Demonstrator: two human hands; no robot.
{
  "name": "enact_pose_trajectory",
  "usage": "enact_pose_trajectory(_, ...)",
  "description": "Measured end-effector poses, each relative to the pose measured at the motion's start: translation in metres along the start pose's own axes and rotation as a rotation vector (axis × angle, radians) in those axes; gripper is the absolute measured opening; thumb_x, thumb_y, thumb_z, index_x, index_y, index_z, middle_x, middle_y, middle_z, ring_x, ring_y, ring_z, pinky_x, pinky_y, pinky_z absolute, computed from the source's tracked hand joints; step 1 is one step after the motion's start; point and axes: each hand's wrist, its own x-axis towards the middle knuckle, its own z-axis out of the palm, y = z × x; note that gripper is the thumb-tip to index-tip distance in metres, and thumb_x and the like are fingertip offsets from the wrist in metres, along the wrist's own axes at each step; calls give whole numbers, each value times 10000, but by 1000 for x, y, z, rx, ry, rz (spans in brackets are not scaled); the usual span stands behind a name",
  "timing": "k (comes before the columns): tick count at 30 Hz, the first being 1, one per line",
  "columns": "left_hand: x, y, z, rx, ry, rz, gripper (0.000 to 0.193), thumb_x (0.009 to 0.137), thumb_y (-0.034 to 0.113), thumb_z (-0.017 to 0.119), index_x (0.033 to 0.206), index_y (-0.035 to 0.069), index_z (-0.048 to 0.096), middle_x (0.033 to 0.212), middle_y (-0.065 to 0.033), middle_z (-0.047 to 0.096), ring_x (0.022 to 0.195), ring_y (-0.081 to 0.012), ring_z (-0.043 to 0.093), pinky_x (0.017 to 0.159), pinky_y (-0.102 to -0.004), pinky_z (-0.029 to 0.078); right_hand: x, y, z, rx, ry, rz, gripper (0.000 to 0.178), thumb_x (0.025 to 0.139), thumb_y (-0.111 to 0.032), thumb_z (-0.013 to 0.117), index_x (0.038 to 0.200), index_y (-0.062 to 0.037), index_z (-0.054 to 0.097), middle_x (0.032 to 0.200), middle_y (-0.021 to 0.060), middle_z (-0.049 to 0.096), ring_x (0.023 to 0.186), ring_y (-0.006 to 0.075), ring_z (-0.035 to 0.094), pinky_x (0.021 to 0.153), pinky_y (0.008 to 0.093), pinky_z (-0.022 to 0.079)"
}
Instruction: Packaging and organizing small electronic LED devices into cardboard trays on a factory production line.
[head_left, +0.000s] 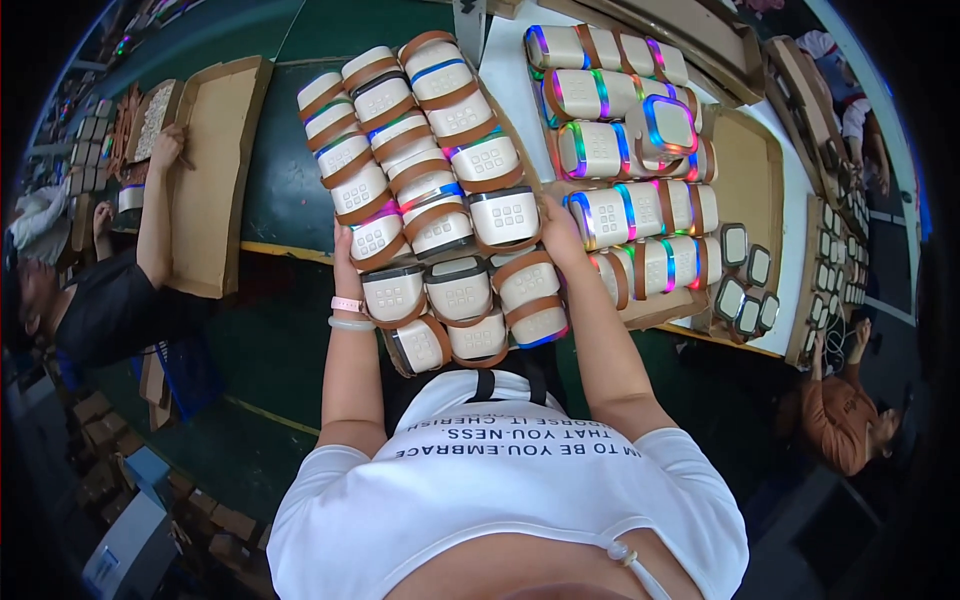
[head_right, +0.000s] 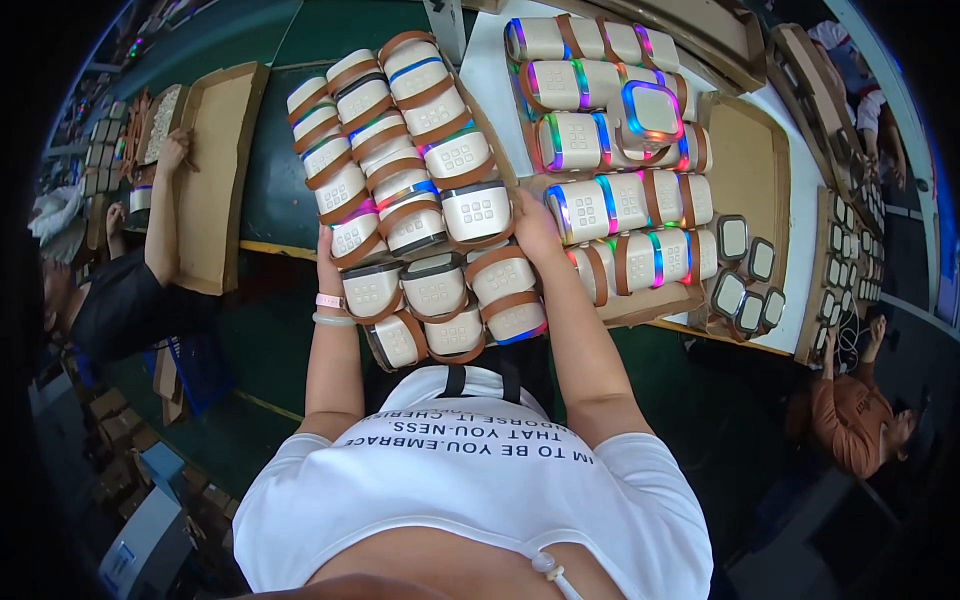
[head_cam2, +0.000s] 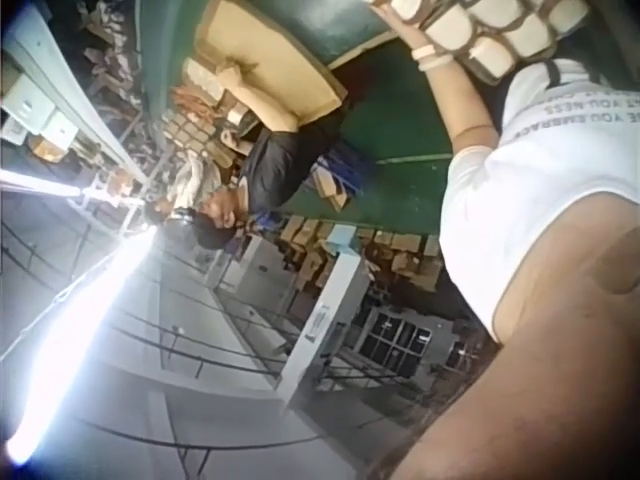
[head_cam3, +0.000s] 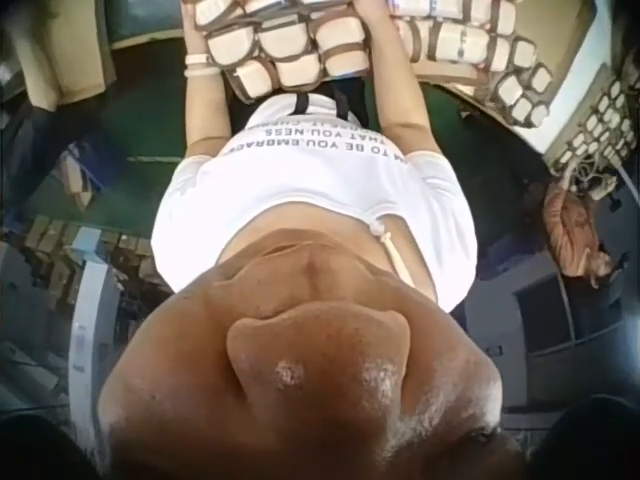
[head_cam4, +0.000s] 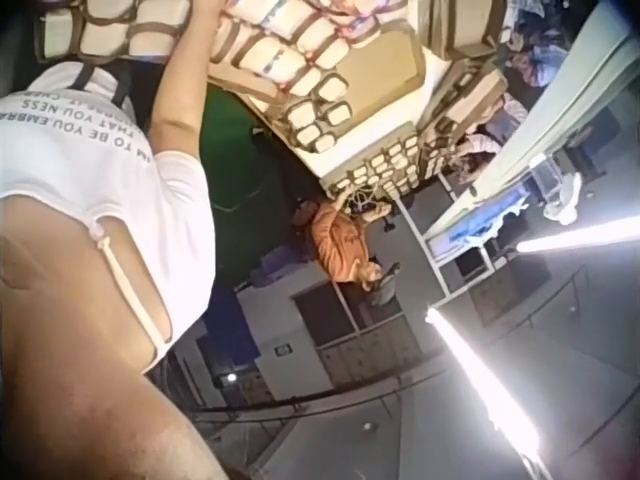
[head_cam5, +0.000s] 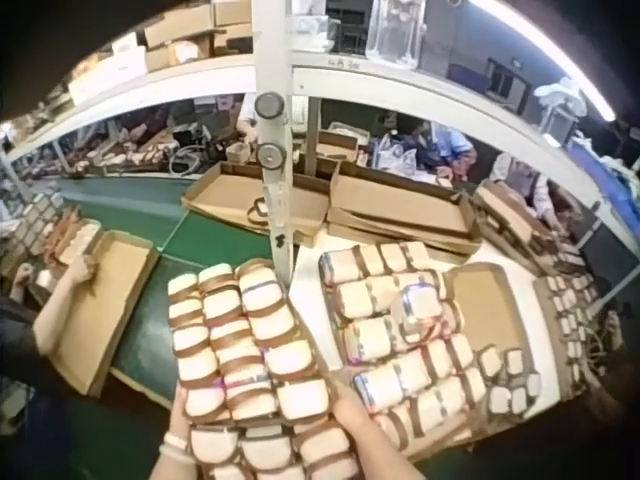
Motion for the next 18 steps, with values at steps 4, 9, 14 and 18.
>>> enact_pose_trajectory(4, -6, -7, -3, 1, 48, -9, 556, 939, 300, 442, 1435, 124, 261, 1311, -115, 472, 1155, -250, 525, 955, -381, 452, -9, -10, -4, -6, 24, -16, 335, 904, -94, 422, 1215, -21, 522, 1113, 223, 605, 1074, 344, 563, 920, 371, 420)
enact_pose_trajectory(9, -4, -5, -10, -49, 41, -8, 546, 936, 303, 450, 1425, 121, 287, 1295, -115, 490, 1149, -253, 531, 945, -381, 457, 2, -19, 2, -15, 36, -33, 360, 893, -62, 454, 1247, -27, 503, 1134, 218, 595, 1089, 331, 559, 936, 359, 414)
enact_pose_trajectory(14, -4, -5, 3, 26, 87, 36, 571, 925, 298, 476, 1428, 109, 280, 1311, -114, 477, 1157, -251, 522, 953, -379, 449, 27, -5, 8, 405, 148, -86, 445, 902, -75, 520, 1340, -42, 450, 1220, 126, 549, 1136, 193, 512, 935, 283, 412)
enact_pose_trajectory(18, -13, -10, 10, -39, 73, 34, 612, 919, 289, 477, 1450, 107, 232, 1368, -120, 422, 1218, -266, 470, 993, -386, 419, 42, -17, 3, 491, 66, -1, 442, 914, -103, 527, 1346, -45, 450, 1207, 98, 559, 1114, 159, 511, 936, 263, 405)
